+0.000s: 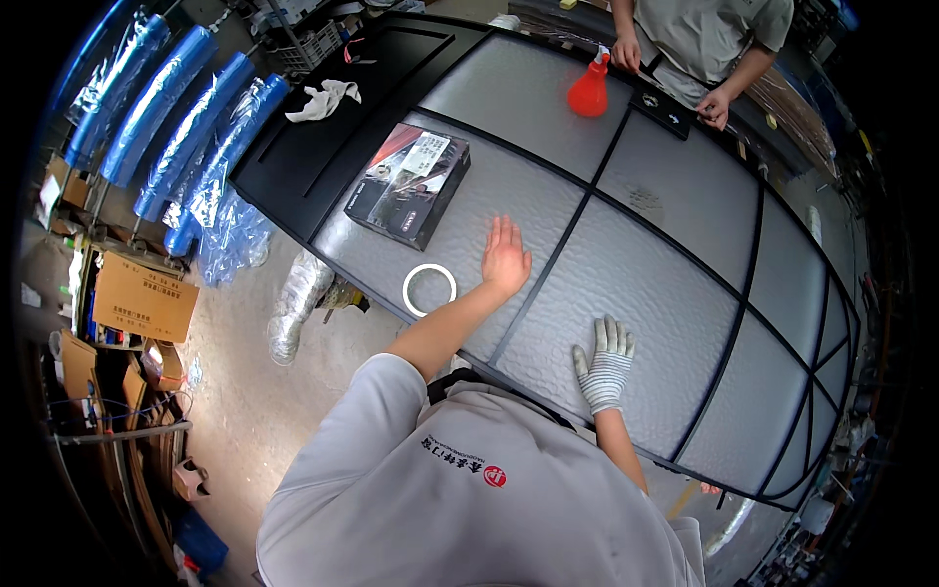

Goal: The person applies tape to the edges of a large door panel, wipes the surface with a cloth, and handles a document. They also move a box and interact with another person working on the same panel.

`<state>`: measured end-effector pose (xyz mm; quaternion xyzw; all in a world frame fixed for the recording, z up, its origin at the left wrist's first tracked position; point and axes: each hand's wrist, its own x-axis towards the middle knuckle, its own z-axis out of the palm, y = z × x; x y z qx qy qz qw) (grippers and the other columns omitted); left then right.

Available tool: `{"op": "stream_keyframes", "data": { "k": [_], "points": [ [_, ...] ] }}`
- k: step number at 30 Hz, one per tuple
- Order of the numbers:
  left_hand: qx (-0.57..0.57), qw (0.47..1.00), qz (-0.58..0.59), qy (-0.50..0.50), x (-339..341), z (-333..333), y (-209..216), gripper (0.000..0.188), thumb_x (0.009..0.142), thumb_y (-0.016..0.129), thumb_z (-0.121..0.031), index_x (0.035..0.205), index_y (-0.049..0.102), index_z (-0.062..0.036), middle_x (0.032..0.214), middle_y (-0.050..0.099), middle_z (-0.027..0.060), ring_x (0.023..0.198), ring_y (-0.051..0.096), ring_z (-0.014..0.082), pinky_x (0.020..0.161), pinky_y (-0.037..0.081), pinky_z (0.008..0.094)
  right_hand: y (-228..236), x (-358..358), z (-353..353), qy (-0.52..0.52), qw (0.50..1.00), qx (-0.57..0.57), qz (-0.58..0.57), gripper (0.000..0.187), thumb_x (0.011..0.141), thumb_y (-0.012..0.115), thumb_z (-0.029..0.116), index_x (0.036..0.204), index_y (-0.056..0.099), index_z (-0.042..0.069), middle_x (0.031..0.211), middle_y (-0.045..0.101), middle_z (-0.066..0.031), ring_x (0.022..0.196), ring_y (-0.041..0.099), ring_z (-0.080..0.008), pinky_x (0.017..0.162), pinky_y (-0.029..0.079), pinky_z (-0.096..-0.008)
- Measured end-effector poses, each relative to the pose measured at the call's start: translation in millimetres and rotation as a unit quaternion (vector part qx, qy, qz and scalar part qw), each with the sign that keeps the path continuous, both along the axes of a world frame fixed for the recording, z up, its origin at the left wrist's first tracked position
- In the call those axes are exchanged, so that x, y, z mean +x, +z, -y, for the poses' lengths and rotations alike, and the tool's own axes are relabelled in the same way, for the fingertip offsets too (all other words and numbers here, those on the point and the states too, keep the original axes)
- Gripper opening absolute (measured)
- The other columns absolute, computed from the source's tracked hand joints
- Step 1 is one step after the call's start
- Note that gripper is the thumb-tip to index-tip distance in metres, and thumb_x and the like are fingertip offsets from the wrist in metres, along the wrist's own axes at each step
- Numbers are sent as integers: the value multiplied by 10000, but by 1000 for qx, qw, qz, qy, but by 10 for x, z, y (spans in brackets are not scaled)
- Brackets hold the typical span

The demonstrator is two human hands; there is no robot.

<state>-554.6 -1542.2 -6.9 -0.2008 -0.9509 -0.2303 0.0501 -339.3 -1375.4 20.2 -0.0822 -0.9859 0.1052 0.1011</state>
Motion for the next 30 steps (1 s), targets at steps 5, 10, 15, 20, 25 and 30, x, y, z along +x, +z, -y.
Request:
{"op": "stream_keyframes", "data": {
  "k": [5, 10, 15, 20, 25, 30],
  "points": [
    [168, 966, 32, -192, 525, 360, 445, 493, 771, 635, -185, 1195, 501, 28, 1312, 424, 200, 1250, 360, 375, 1012, 355, 425, -40, -14, 22, 5, 1000, 24, 6, 611, 785, 583, 349, 1293, 419, 50, 1360, 404, -149, 1277, 328, -343, 1081, 182, -501],
    [234, 958, 17, -163, 667, 1247, 925, 463, 719, 684, -144, 1135, 541, 1, 1274, 445, 175, 1200, 399, 352, 973, 378, 434, -63, 0, 94, -9, 999, 34, -4, 563, 796, 568, 293, 1284, 425, 53, 1351, 413, -156, 1272, 339, -349, 1074, 202, -504],
    [158, 986, 10, -48, 564, 2061, 780, 441, 626, 770, -193, 986, 594, -9, 1226, 439, 159, 1182, 377, 347, 947, 395, 423, -60, -52, 130, -2, 999, 43, -12, 533, 791, 549, 207, 1282, 418, 44, 1336, 420, -175, 1255, 357, -360, 1067, 224, -501],
    [130, 983, 71, -110, 651, 2247, 621, 244, 630, 764, -167, 795, 628, -49, 1218, 458, 129, 1205, 360, 342, 939, 399, 446, -55, -55, 144, 3, 998, 55, -12, 511, 811, 515, 215, 1280, 418, 36, 1325, 422, -194, 1239, 366, -374, 1063, 232, -502],
    [166, 975, 36, -145, 580, 2168, 558, 168, 656, 733, -130, 758, 617, -64, 1201, 482, 79, 1181, 391, 321, 904, 428, 429, -29, -89, 187, 3, 998, 65, -10, 478, 845, 478, 240, 1272, 429, 30, 1309, 432, -200, 1226, 377, -379, 1053, 246, -497],
    [209, 963, 16, -166, 592, 1955, 612, 187, 669, 725, -135, 746, 591, -29, 1150, 513, 64, 1151, 425, 291, 885, 443, 414, -84, -53, 116, 4, 997, 71, -7, 486, 865, 466, 270, 1286, 421, 31, 1322, 428, -187, 1232, 370, -381, 1051, 247, -502]
  ]
}}
